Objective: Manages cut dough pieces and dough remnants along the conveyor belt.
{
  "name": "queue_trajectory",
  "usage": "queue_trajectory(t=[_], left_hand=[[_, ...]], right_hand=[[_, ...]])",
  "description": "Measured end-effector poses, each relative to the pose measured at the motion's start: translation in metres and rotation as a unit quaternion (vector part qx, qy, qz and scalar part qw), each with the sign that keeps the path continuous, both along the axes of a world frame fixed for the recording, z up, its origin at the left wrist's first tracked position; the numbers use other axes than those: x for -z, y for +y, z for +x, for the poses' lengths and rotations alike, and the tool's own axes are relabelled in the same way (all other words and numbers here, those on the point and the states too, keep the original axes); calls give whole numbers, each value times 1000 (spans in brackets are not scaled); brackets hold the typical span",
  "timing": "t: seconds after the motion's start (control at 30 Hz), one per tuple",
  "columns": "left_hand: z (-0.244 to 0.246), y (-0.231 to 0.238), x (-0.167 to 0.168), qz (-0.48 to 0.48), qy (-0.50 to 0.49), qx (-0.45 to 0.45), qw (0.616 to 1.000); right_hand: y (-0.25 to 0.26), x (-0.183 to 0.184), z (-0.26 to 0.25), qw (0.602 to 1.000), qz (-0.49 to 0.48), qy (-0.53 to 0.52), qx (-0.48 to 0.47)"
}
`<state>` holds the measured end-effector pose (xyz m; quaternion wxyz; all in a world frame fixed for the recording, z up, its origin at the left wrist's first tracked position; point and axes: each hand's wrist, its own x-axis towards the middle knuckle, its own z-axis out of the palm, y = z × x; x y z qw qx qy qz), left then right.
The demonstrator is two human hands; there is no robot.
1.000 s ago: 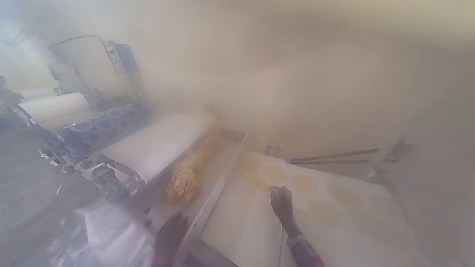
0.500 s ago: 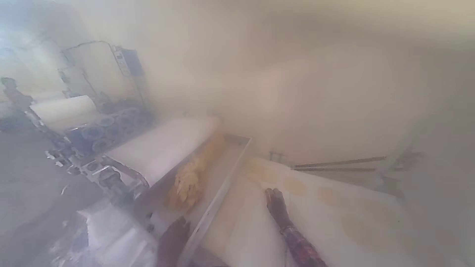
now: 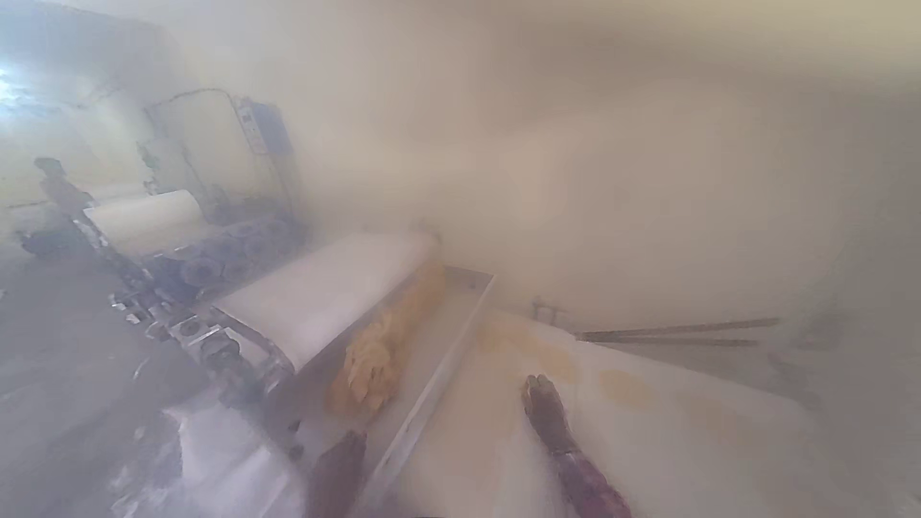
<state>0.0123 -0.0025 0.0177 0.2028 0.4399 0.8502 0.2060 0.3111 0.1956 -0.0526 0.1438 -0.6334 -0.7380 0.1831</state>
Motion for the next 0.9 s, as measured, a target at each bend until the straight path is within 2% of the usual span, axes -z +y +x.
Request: queue_trajectory(t=[0.07,0.17,0.3,0.43,0.6,0.67,0.73,0.83,0.9], left_hand=[[-4,1,6,-7,18,12,1000],[-7,2,10,-9,28,24,999],[-4,0,5,-23,25,25,999],[-4,0,5,-34,26,24,999],[-8,1,14,1,25,-2,1000],[-9,2,13,-11,27,-2,1000],[-9,2,12,-23,22,9,999],[-6,2,6,-28,22,20,999],[-2,0,2,-28,30,27,999]], right_hand=[[-5,-4,9,997,8,71,-15],[-7,0,16,977,67,200,17],[0,-9,15,958,105,256,69],[33,-8,4,965,116,225,72],[77,2,-19,991,53,112,56],[80,21,-27,989,96,78,79],[66,6,-21,996,33,46,70],[67,25,-6,990,78,75,86],[58,11,9,993,37,81,75]])
